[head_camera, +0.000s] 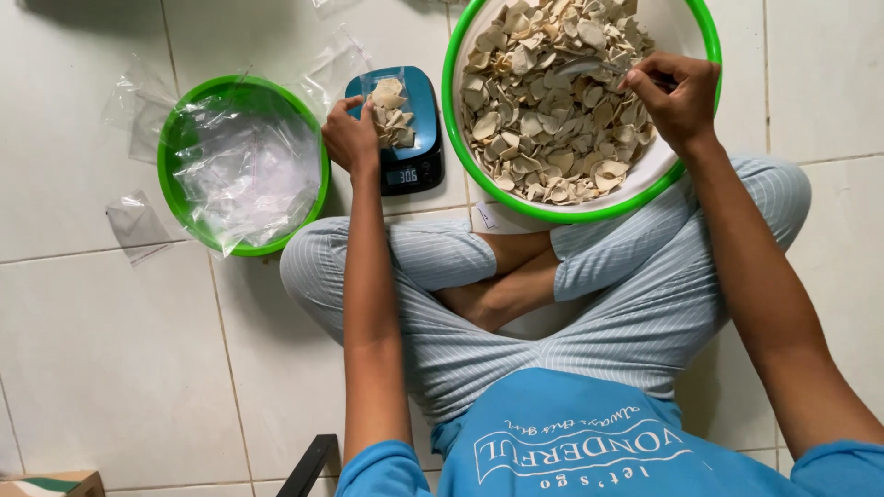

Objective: Weighing and bagging dried food pieces using a spoon and a digital scale while sitting on the floor.

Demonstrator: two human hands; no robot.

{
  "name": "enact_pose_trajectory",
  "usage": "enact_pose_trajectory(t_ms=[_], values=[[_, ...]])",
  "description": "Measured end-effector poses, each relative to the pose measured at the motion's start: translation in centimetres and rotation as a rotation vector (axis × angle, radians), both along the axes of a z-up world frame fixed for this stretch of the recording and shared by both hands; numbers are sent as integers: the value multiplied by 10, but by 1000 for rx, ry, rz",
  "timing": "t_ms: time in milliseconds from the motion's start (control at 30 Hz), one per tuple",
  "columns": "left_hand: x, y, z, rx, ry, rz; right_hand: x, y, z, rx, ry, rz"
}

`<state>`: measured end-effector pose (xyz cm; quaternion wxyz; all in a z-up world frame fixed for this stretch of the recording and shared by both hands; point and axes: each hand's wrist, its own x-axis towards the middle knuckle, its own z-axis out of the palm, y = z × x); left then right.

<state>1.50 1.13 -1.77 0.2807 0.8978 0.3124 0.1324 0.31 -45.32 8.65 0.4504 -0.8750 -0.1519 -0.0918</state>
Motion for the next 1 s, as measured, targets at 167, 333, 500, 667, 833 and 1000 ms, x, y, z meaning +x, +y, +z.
enact_pose_trajectory(t_ms=[167, 333, 500, 667, 833, 1000], values=[[9, -5, 20, -160, -99, 52, 2, 3, 5, -6, -2, -6], [42, -12, 42, -407, -264, 110, 8, 5, 3, -4, 20, -4], [92, -19, 41, -709, -344, 101, 11, 13, 17, 13, 117, -20], [148, -26, -7, -859, -285, 24, 15, 13, 18, 2, 140, -60], [191, -33, -59, -954, -275, -113, 22, 11, 17, 12, 161, -98], [206, -39, -76, -743, -382, -212, 25, 11, 10, 11, 179, -81]])
